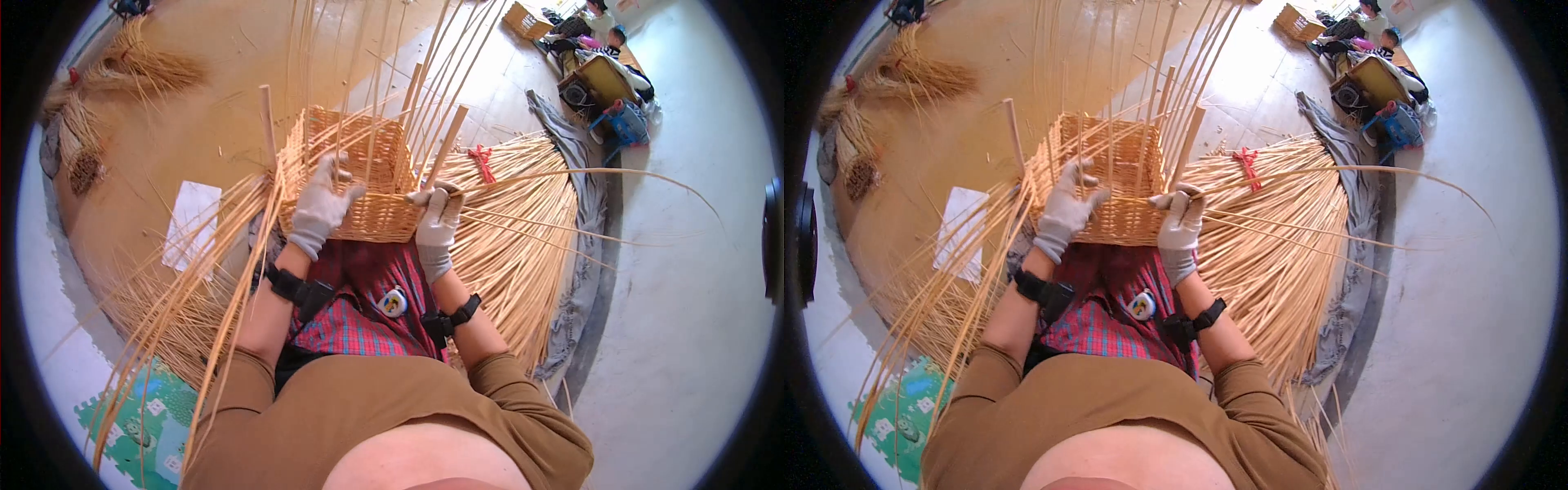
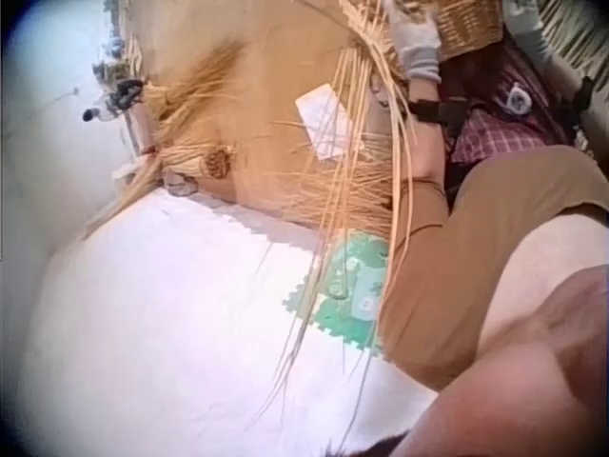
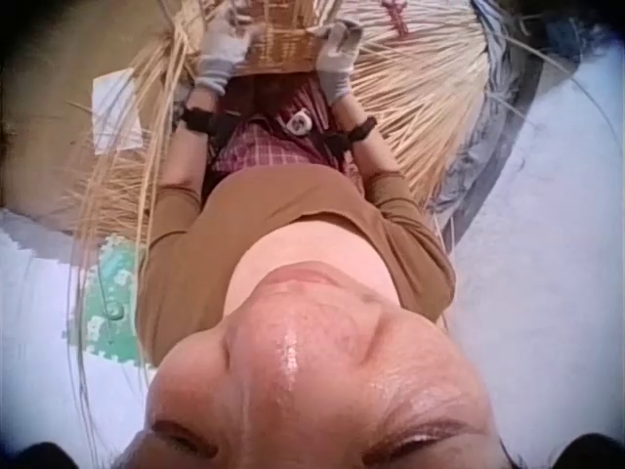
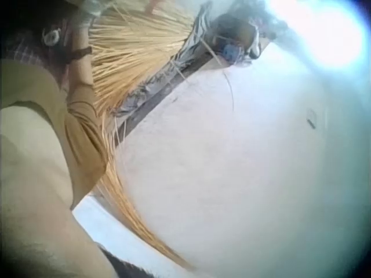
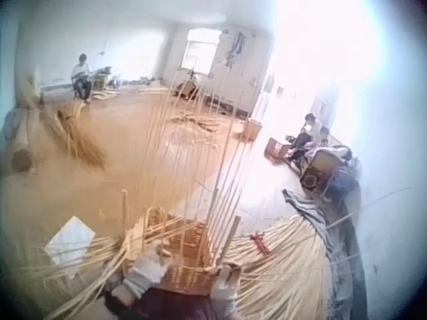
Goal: Weaving a straw or wicker basket using vertical support stakes.
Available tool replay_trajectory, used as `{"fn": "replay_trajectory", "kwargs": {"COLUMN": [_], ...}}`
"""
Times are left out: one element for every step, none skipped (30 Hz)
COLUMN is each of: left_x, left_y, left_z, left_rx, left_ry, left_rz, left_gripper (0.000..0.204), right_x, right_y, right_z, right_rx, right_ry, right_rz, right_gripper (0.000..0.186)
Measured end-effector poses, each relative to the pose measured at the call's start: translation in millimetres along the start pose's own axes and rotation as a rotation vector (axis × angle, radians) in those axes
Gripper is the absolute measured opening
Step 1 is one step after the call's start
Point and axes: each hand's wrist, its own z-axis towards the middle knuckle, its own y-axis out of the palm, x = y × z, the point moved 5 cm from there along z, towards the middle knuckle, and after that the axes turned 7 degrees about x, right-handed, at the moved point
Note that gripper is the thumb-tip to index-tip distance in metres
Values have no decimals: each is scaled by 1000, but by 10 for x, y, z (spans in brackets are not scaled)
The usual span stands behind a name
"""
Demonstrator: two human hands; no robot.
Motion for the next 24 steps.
{"fn": "replay_trajectory", "kwargs": {"left_x": [84,104,47,-58,-139,-104,-65,-47,186,361,225,321,336,291,279,278,267,68,-70,-140,-62,-43,-38,-53], "left_y": [-26,10,38,62,61,17,-10,8,-43,-175,-42,57,406,654,695,768,867,846,888,867,856,859,871,846], "left_z": [101,198,190,227,255,194,122,18,44,-9,-59,-62,-109,-227,-164,-196,-215,-333,-341,-334,-249,-225,-243,-264], "left_rx": [-64,-173,-198,-207,-190,-106,-24,-34,185,415,238,242,-114,-476,-473,-522,-566,-557,-414,-269,-293,-294,-345,-371], "left_ry": [-59,-317,-330,-342,-332,-302,-272,-269,-81,99,37,27,-397,-791,-776,-691,-603,-619,-454,-294,-361,-355,-384,-423], "left_rz": [348,505,545,587,584,500,415,411,182,-42,-494,-495,-321,-132,-135,-18,97,113,37,-40,111,105,99,99], "left_gripper": [55,55,52,49,49,49,52,52,48,44,35,35,28,21,21,20,20,20,21,24,21,21,19,17], "right_x": [-126,-200,-57,-62,-90,-142,-260,-144,-125,-122,-118,-35,-108,-203,-238,-272,-240,-586,-812,-1029,-1026,-1038,-1117,-1205], "right_y": [-26,-34,-22,64,166,178,118,-57,-272,-433,-559,-765,-801,-759,-678,-675,-546,-169,170,438,542,495,348,243], "right_z": [-41,-110,-90,-125,-237,-355,-252,-139,-33,-6,3,19,-47,-1,121,184,408,471,554,562,730,706,577,393], "right_rx": [2,10,-7,-19,-86,-134,-130,-120,-48,5,119,153,162,171,133,116,65,-122,-176,-122,-129,-124,-24,49], "right_ry": [21,40,108,94,72,60,220,307,292,286,241,376,373,355,316,282,-66,-224,-530,-656,-659,-664,-727,-788], "right_rz": [-23,-42,161,166,239,302,261,278,169,63,179,153,116,88,40,-15,58,-245,-534,-855,-916,-919,-784,-631], "right_gripper": [14,14,14,14,16,18,18,16,16,15,13,13,12,12,11,10,23,43,60,61,62,62,59,56]}}
